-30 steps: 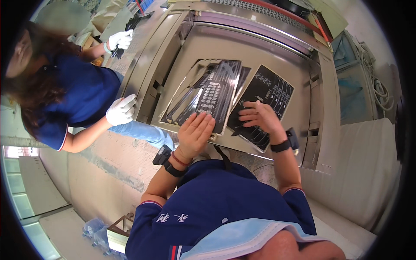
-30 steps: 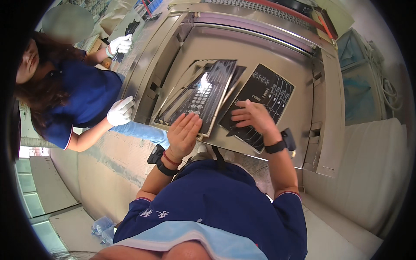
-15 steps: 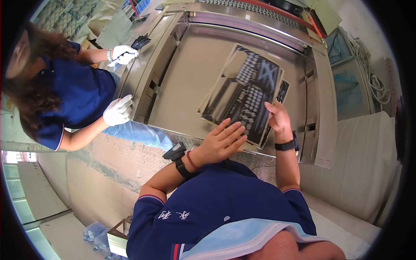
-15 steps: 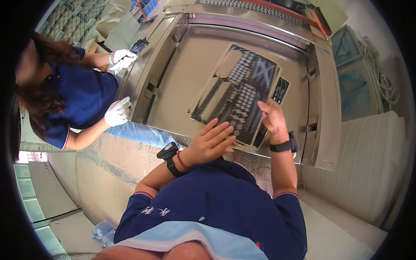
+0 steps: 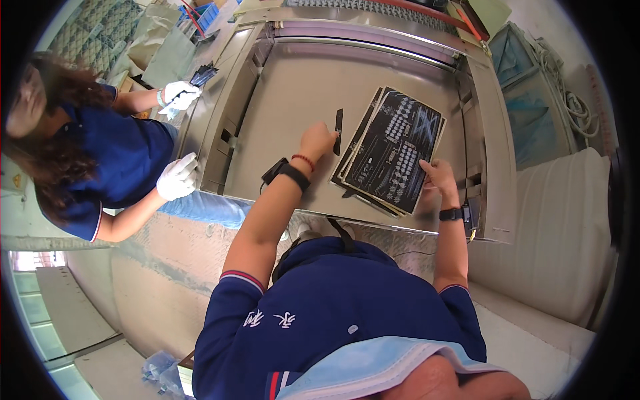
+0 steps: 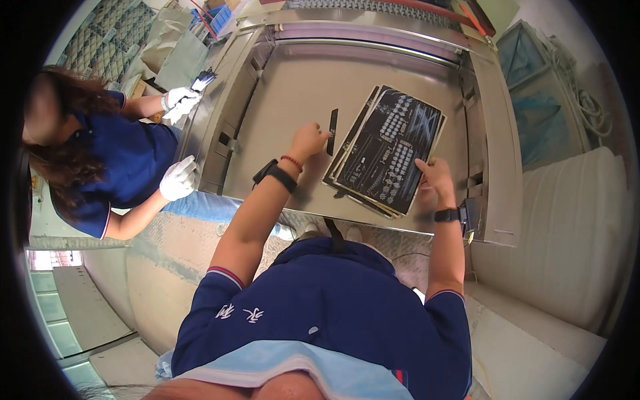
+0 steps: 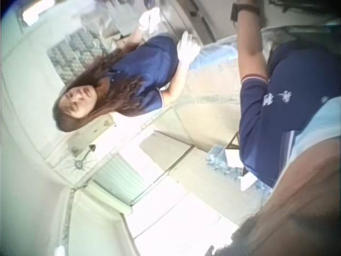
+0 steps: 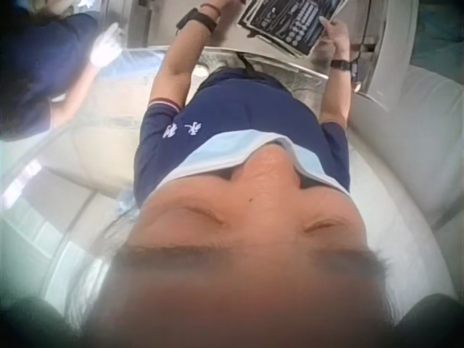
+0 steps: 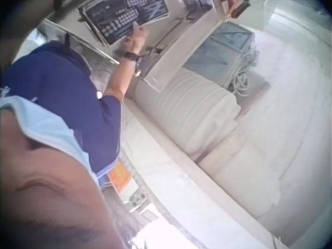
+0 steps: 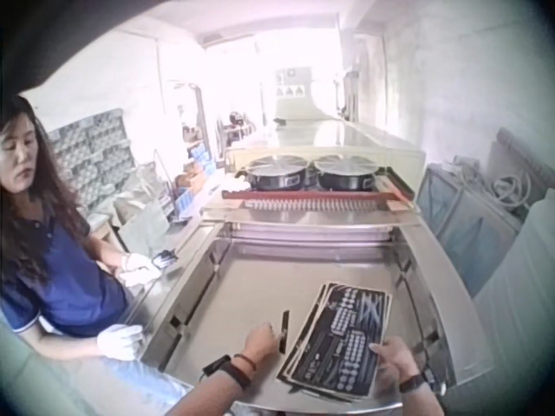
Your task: Sorting and inspecting metal plates and strips on a processing machine.
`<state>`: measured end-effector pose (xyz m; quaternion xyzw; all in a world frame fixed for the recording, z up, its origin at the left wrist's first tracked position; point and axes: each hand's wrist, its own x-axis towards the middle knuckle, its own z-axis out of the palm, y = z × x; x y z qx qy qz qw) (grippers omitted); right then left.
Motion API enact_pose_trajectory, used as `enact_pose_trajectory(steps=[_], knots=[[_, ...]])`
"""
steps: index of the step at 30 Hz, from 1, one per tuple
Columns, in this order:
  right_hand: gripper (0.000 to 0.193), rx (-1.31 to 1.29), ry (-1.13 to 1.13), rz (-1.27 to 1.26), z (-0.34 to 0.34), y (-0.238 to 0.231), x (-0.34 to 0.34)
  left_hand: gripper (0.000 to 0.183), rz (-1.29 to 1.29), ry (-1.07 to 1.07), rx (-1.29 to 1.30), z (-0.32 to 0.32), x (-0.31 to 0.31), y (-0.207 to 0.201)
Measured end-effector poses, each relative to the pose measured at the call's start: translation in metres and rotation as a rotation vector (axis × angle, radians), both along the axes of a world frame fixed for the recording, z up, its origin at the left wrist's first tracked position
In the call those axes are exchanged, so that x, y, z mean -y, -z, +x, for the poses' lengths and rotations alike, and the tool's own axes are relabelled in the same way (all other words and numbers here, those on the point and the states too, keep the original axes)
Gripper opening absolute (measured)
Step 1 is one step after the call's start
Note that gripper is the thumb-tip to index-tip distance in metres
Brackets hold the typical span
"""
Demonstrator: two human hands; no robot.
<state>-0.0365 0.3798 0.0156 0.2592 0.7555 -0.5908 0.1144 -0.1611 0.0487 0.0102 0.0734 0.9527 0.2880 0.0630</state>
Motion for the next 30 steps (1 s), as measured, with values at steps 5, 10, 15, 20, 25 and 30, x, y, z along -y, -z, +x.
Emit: enact_pose_trajectory(steps=[5,10,15,20,25,30], knots=[[0.037,-0.072,0.083,0.365,0.011,-0.009,0.021,0.018,-0.196,-0.083,0.112,-0.013,-0.034,-0.009],[0.035,-0.157,0.128,0.302,0.013,-0.007,0.026,0.021,-0.271,-0.108,0.185,-0.024,-0.056,-0.016],[0.033,-0.181,0.087,0.310,0.007,0.003,0.019,0.021,-0.274,-0.014,0.177,-0.039,-0.042,-0.006],[0.025,-0.111,0.133,-0.328,0.010,0.030,-0.024,0.019,0.355,-0.222,0.491,-0.009,0.005,-0.031],[0.022,-0.193,0.129,-0.619,0.010,0.033,-0.036,0.023,0.084,0.002,0.147,0.080,0.020,-0.029],[0.021,-0.210,0.140,-0.635,0.010,0.031,-0.032,0.033,-0.034,0.134,-0.005,0.116,-0.023,-0.025]])
